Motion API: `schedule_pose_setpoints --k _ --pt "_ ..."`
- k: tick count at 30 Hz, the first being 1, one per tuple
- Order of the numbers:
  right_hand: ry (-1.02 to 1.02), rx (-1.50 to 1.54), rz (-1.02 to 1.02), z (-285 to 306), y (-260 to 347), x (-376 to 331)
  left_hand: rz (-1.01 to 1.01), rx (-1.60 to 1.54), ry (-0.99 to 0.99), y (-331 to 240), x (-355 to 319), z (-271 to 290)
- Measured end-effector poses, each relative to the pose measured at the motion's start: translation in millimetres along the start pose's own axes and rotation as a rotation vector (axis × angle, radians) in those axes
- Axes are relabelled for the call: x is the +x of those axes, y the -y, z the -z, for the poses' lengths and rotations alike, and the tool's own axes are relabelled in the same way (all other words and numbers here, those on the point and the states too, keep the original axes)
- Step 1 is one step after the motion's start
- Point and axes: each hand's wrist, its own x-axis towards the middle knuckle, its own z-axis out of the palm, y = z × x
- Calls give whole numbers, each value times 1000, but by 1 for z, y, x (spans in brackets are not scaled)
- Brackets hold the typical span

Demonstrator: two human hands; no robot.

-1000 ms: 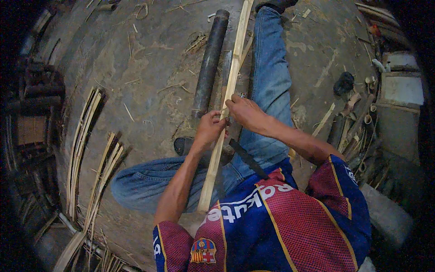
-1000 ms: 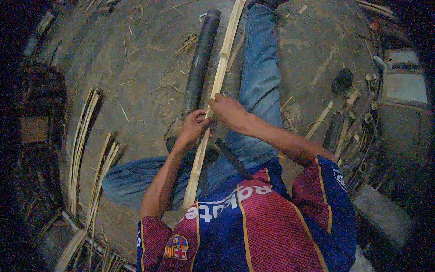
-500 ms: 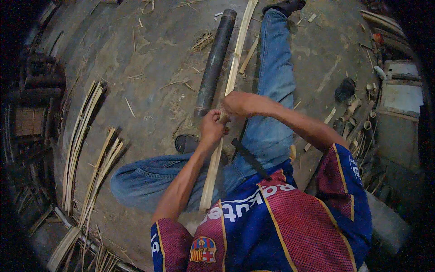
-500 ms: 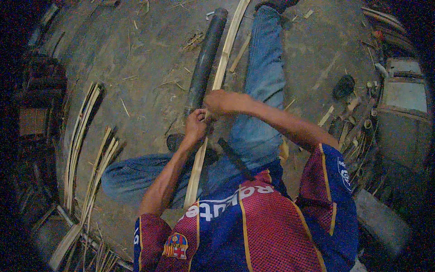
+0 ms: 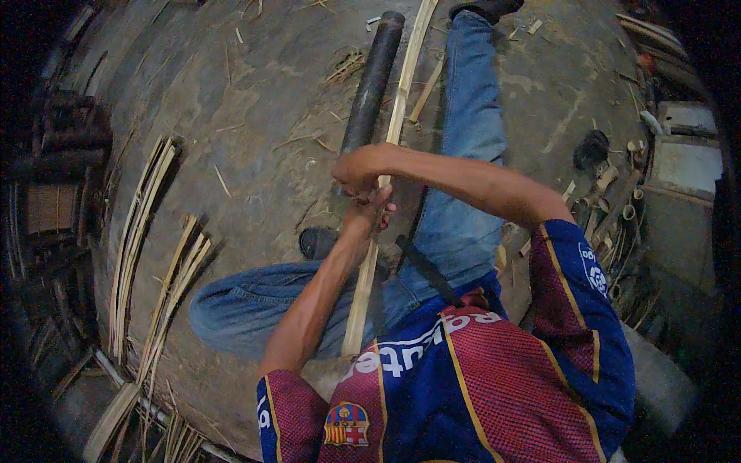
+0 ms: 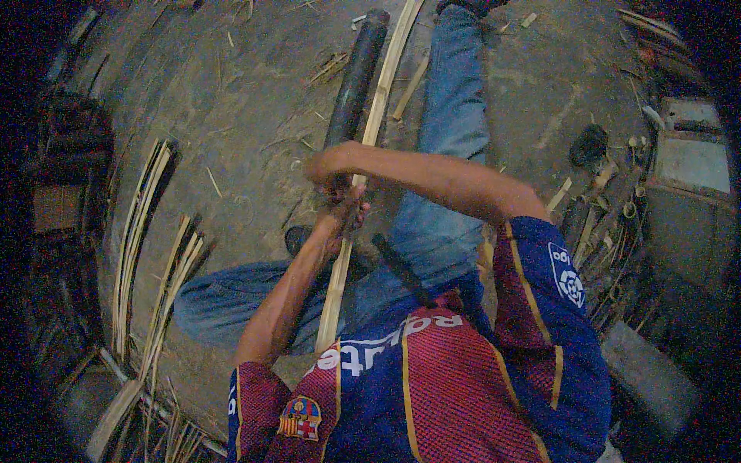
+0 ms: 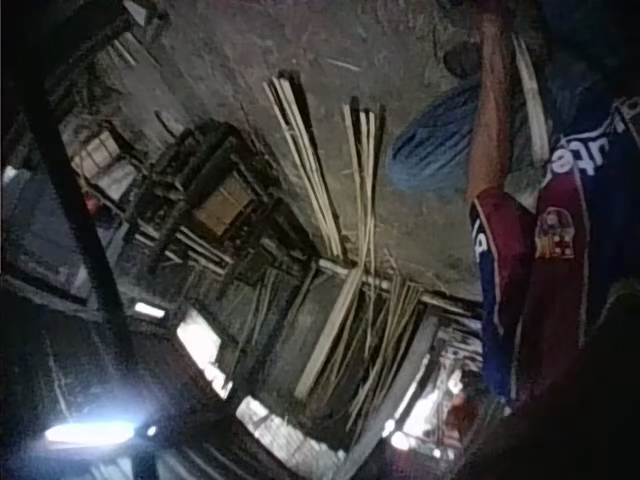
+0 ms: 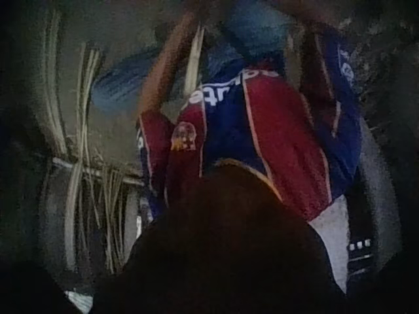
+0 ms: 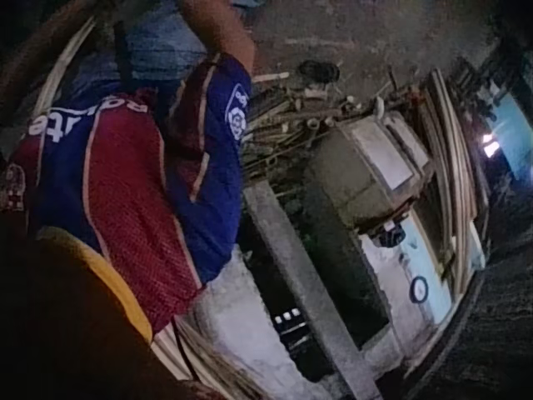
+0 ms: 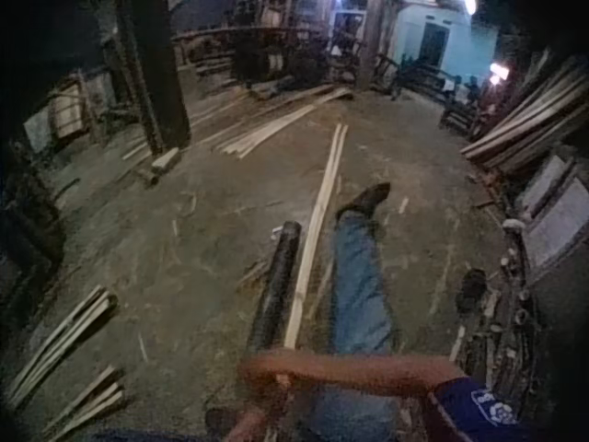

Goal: The person sits on the floor and uses a curved knife to split long bamboo strips into thinner pieces. They repeatedly position the strips on a cylindrical support, strike the knife with a wooden block, and separate the resulting slats.

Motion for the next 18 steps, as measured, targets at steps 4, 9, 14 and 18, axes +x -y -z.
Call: schedule_pose_setpoints --k 4,9,14,18 --pt "-30 123 -69 12 -8 -1 -41 68 -96 0 -8 -4" --pt "19 126 -38 -7 -48 7 -120 76 -57 3 -5 -9" --pt "-485 111 181 -12 -50 -24 -208 78 -91 -2 -10 -12" --pt "-521 388 84 -12 -22 -59 -574 304 -249 8 0 -6"
